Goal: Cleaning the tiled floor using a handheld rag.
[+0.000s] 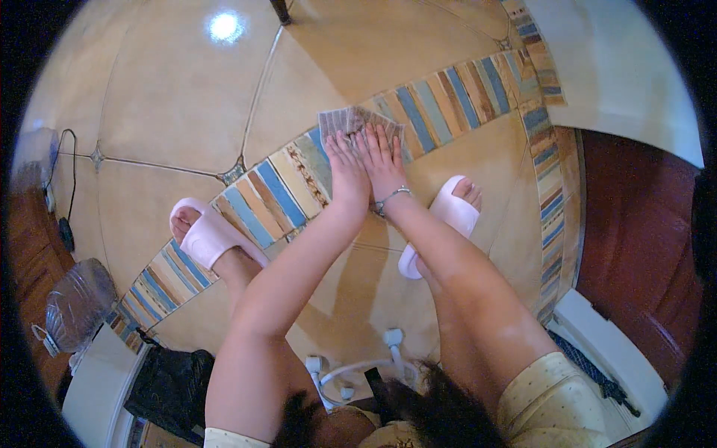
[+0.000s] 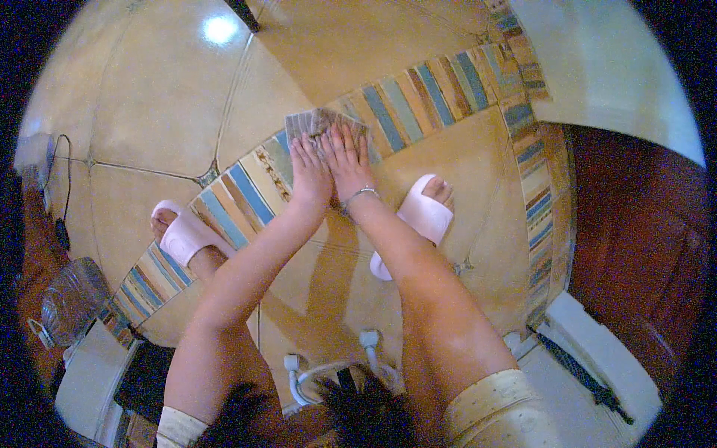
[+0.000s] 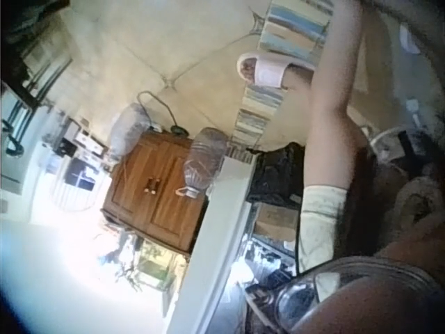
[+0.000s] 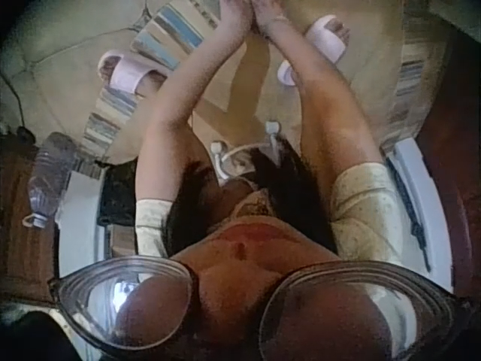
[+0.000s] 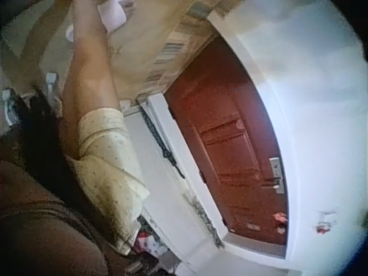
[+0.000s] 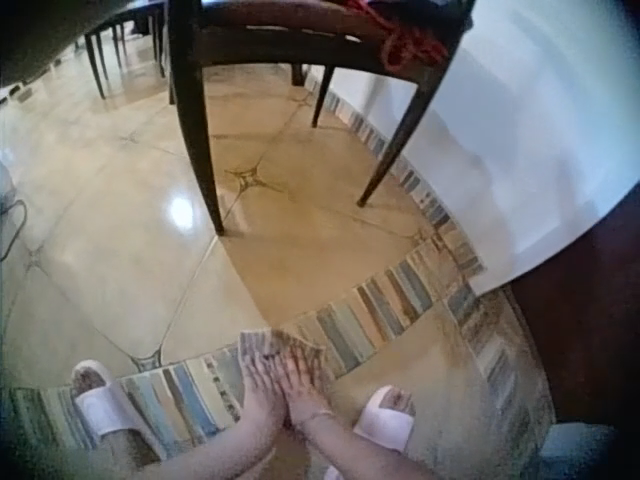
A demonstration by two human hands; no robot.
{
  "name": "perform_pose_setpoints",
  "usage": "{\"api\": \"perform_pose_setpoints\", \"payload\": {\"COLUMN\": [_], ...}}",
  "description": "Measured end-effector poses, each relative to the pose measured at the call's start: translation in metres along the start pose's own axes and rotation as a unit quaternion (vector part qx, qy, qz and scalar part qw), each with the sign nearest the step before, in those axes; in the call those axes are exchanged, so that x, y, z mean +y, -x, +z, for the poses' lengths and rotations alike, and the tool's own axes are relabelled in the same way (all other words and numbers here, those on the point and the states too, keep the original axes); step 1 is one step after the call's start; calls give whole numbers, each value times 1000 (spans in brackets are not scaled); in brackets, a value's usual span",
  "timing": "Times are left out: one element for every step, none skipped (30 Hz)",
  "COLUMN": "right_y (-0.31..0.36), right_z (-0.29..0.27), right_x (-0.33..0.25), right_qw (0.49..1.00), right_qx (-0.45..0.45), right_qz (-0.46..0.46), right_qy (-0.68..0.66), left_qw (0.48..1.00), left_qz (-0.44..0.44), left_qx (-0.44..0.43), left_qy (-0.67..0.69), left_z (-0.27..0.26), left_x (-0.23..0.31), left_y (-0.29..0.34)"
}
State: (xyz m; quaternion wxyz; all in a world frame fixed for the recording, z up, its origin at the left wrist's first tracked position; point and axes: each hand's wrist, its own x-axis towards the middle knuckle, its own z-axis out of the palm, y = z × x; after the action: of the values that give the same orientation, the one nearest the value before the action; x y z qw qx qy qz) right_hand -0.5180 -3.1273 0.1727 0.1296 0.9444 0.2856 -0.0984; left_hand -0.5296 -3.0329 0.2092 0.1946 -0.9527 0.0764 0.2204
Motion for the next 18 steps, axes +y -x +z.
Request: {"api": "perform_pose_setpoints", "payload": {"right_y": [7, 16, 20, 25, 31, 36, 40, 41, 41, 40, 38, 33, 27, 20, 10, -1, -12, -25], "right_z": [0, 1, -1, -2, 1, 3, 6, 9, 7, 6, 7, 5, 4, 3, -2, -5, -4, -3], "right_x": [1, 2, 3, 3, 2, 6, 9, 12, 13, 15, 18, 22, 25, 30, 36, 41, 45, 46], "right_qw": [1000, 1000, 1000, 999, 999, 998, 997, 997, 996, 996, 996, 994, 992, 992, 989, 985, 985, 989], "right_qx": [-6, -9, -24, -39, -38, -18, 2, 3, -9, -20, -22, 4, 30, 31, 10, -11, -11, -3], "right_qz": [0, 3, 1, -2, -2, -14, -27, -26, -33, -39, -38, -44, -49, -47, -38, -28, -27, -10], "right_qy": [5, 3, -12, -27, -30, -53, -75, -75, -77, -79, -79, -98, -116, -117, -143, -169, -169, -145], "left_qw": [999, 999, 999, 997, 997, 997, 996, 996, 997, 997, 996, 996, 996, 996, 997, 998, 998, 998], "left_qz": [-4, 1, 17, 33, 33, 38, 42, 43, 41, 40, 42, 37, 32, 33, 16, -2, -1, -7], "left_qx": [-6, -6, -28, -49, -51, -47, -44, -43, -53, -63, -63, -68, -73, -72, -61, -51, -51, -49], "left_qy": [-33, -35, -38, -41, -44, -51, -59, -59, -49, -37, -37, -37, -36, -39, -37, -35, -35, -33], "left_z": [-4, -4, -5, -5, -2, -1, 0, 2, 2, 2, 2, -1, -4, -8, -12, -17, -21, -24], "left_x": [6, 13, 15, 17, 20, 25, 29, 32, 32, 33, 34, 31, 29, 26, 22, 18, 14, 8], "left_y": [6, 11, 13, 14, 18, 22, 25, 24, 23, 22, 20, 17, 12, 6, -3, -12, -23, -37]}}
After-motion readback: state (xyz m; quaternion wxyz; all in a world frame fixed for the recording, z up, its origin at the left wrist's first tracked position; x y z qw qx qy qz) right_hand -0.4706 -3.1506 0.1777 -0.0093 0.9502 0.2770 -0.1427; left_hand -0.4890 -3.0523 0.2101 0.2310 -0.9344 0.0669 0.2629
